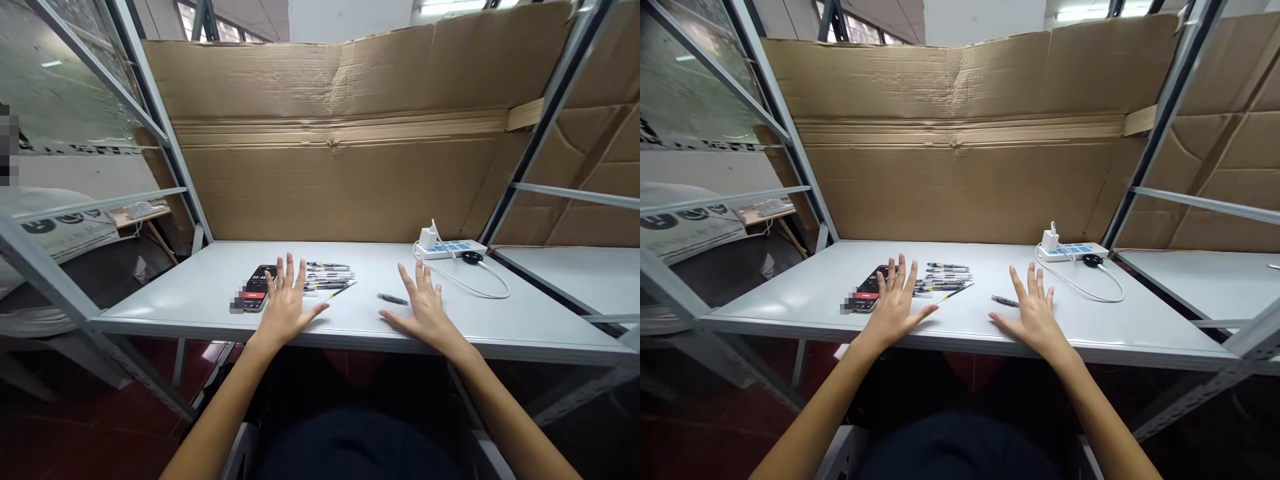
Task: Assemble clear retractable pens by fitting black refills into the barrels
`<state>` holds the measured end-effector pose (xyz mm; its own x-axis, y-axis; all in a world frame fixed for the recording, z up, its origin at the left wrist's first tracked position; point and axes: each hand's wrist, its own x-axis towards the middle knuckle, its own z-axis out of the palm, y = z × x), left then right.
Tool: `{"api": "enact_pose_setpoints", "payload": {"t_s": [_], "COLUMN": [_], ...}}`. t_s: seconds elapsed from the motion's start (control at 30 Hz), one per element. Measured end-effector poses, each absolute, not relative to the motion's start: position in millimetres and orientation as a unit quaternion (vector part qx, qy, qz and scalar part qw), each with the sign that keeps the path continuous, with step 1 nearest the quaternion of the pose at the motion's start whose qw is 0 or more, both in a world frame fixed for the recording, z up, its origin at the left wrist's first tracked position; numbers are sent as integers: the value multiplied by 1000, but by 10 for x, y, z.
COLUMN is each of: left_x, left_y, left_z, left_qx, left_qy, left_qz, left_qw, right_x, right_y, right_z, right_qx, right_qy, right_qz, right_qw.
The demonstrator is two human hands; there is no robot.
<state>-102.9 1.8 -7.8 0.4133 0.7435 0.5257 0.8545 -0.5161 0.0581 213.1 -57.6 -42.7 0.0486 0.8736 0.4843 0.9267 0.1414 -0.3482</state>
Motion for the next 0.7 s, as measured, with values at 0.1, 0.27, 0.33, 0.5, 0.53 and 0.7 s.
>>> {"api": "enact_pose_setpoints", "payload": {"t_s": [0.1, 0.27, 0.33, 0.5, 0.53, 0.7], "left_x": [-1017, -1029, -1029, -998, -995, -1046], "left_y": [32, 50, 34, -11, -12, -19], "left_z": [-103, -120, -115, -98, -96, -111], "left_qx": [-812, -817, -816, -794, -790, -833], "left_qy": [-507, -516, -517, -542, -548, -459], "left_qz": [-252, -228, -231, -257, -259, -302], "left_qw": [143, 120, 113, 97, 93, 72], "right_x": [2099, 2082, 2080, 2085, 2092, 2163], "right_y": [-577, -587, -598, -632, -638, -638], "right_z": [-411, -408, -397, -351, -351, -410], "right_qx": [-664, -670, -668, -651, -647, -622], "right_qy": [-681, -687, -692, -717, -721, -749], "right_qz": [-39, -33, -29, -8, -6, 12], "right_qw": [307, 279, 271, 251, 247, 228]}}
